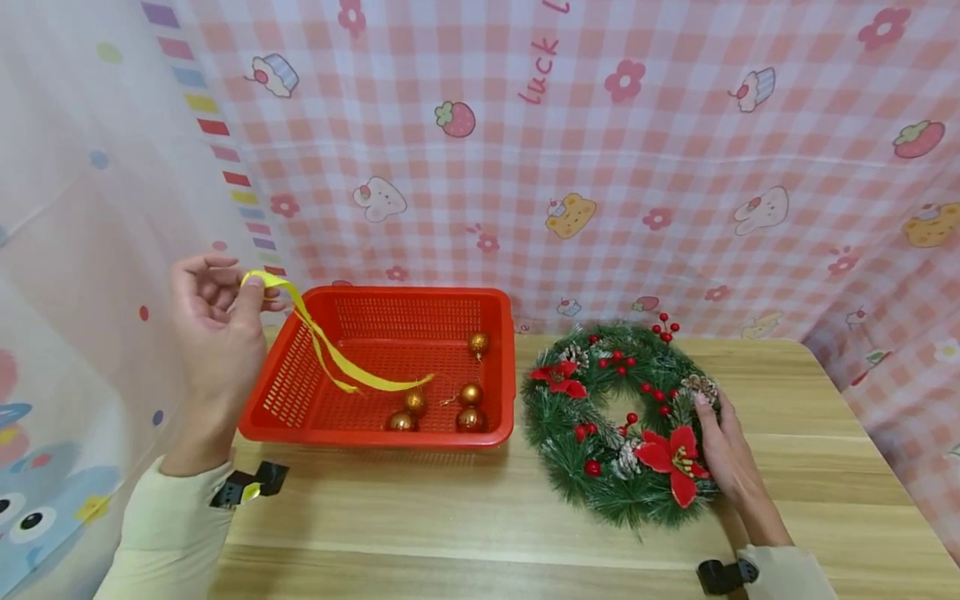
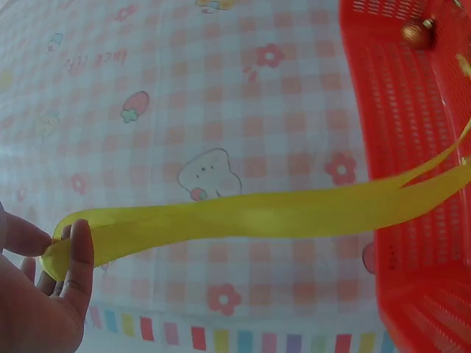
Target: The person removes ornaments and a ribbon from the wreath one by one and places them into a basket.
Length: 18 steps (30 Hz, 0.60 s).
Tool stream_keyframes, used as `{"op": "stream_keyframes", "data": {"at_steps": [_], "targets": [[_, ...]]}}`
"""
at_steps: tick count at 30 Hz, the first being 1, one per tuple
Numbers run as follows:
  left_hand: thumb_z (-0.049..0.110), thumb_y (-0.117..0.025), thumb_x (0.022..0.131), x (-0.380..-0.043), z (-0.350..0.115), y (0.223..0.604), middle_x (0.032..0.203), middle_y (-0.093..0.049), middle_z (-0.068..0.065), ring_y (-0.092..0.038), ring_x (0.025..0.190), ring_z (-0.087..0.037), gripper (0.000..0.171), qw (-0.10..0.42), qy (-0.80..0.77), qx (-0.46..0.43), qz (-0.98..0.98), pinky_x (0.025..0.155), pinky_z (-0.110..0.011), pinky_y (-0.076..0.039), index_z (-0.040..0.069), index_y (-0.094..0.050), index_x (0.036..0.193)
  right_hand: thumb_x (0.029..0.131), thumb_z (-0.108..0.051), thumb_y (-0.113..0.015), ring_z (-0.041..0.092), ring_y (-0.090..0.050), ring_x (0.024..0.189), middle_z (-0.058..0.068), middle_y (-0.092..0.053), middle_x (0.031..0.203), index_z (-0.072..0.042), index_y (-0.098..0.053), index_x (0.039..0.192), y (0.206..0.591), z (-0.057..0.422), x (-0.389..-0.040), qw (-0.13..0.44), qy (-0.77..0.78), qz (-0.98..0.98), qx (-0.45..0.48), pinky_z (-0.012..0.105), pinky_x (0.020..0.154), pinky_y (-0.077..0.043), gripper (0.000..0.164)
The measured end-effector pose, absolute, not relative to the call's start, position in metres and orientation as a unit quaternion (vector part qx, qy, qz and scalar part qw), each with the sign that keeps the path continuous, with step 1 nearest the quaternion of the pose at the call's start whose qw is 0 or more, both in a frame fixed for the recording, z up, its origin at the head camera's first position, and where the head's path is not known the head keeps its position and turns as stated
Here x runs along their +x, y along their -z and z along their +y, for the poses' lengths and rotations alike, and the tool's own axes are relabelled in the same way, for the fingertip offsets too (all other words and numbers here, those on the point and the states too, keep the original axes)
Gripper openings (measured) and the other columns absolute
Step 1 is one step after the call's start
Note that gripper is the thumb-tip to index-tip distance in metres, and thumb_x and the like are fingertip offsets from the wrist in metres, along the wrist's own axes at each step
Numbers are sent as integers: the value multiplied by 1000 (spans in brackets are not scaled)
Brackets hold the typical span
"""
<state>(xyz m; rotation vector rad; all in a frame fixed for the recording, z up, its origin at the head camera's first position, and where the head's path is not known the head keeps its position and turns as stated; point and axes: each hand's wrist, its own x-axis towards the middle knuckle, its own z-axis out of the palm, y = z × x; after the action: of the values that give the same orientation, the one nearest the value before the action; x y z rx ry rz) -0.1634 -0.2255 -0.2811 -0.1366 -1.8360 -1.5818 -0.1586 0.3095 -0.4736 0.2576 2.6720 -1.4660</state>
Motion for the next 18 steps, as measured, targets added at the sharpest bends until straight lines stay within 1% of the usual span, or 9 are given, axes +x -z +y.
{"op": "stream_keyframes", "data": {"at_steps": [7,10,14,18], "targets": [[7,-51,100,-159,-237,286,100,-54,-2,-62,86,-16,24,344,529,-26,-775,77,-15,-52,11,-46,124,103,-59,-17,53,1,146,29,7,161,-11,11,158,474,310,-159,40,482,871,83,71,111,-8,79],[7,-51,100,-158,-241,290,99,-54,-1,-62,84,-18,24,334,513,-23,-790,74,-15,-52,10,-46,123,103,-59,-17,52,1,146,29,7,161,-11,12,158,475,310,-159,41,482,871,84,70,112,-8,79],[8,-53,99,-158,-245,295,97,-55,5,-61,80,-15,23,322,486,-14,-812,70,-13,-51,10,-48,122,103,-59,-17,52,2,146,29,7,161,-10,12,158,475,311,-159,42,481,872,82,70,112,-8,79],[10,-55,99,-159,-245,301,98,-54,9,-59,82,-11,26,308,460,0,-833,71,-14,-47,9,-48,124,103,-58,-18,52,2,146,29,7,161,-9,11,158,475,311,-159,39,484,871,78,70,112,-8,79]]}}
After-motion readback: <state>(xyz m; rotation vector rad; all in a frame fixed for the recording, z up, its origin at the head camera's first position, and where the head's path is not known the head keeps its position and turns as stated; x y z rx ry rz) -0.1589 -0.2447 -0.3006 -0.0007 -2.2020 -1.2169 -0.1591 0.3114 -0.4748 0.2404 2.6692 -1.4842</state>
